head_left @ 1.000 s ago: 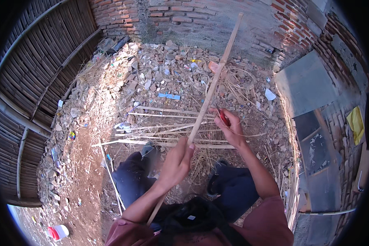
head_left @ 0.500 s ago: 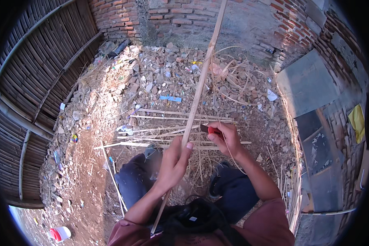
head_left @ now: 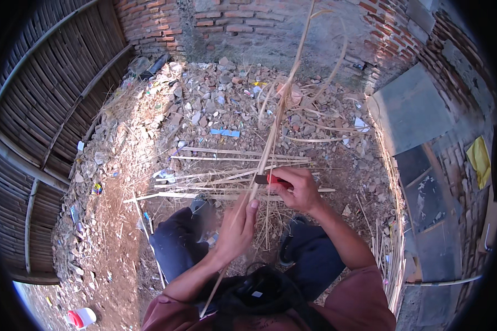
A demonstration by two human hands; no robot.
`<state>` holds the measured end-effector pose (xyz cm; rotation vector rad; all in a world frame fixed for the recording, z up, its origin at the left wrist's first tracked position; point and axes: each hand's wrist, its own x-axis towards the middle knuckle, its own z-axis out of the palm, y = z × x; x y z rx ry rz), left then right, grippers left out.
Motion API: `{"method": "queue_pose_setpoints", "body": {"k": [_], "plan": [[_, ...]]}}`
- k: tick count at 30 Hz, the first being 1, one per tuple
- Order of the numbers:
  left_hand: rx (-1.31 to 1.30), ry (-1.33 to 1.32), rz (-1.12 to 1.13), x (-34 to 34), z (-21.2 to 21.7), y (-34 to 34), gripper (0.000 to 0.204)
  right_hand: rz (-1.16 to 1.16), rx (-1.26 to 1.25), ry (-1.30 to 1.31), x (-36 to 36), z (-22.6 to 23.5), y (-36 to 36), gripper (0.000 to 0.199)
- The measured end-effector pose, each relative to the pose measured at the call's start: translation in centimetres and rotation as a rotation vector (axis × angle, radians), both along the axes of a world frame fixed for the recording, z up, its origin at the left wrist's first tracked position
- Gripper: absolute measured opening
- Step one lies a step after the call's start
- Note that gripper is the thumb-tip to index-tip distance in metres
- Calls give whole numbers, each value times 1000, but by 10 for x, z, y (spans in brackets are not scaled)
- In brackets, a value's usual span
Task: The person uses a small knife to shave and smooth thin strips of bamboo, holding the strips by hand and pulling them across the blade to remove fibers.
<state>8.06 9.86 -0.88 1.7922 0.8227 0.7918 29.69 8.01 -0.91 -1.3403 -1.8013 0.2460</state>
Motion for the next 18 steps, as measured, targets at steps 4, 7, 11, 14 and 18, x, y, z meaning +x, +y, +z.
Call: {"method": "queue_pose_setpoints", "body": {"k": [4, 7, 11, 14, 18], "plan": [[101, 96, 27, -4, -2, -5, 24, -19, 83, -37, -3, -4, -1, 26], [110, 277, 31, -9, -4, -6, 23, -49, 20, -22, -5, -1, -1, 26], [231, 327, 75, -10, -7, -7, 18, -43, 102, -8, -9, -1, 1, 25], [225, 447, 108, -9, -9, -10, 17, -83, 61, -37, -2, -1, 5, 26], [300, 423, 68, -10, -19, -17, 16, -229, 20, 16, 27, 6, 15, 30]]}}
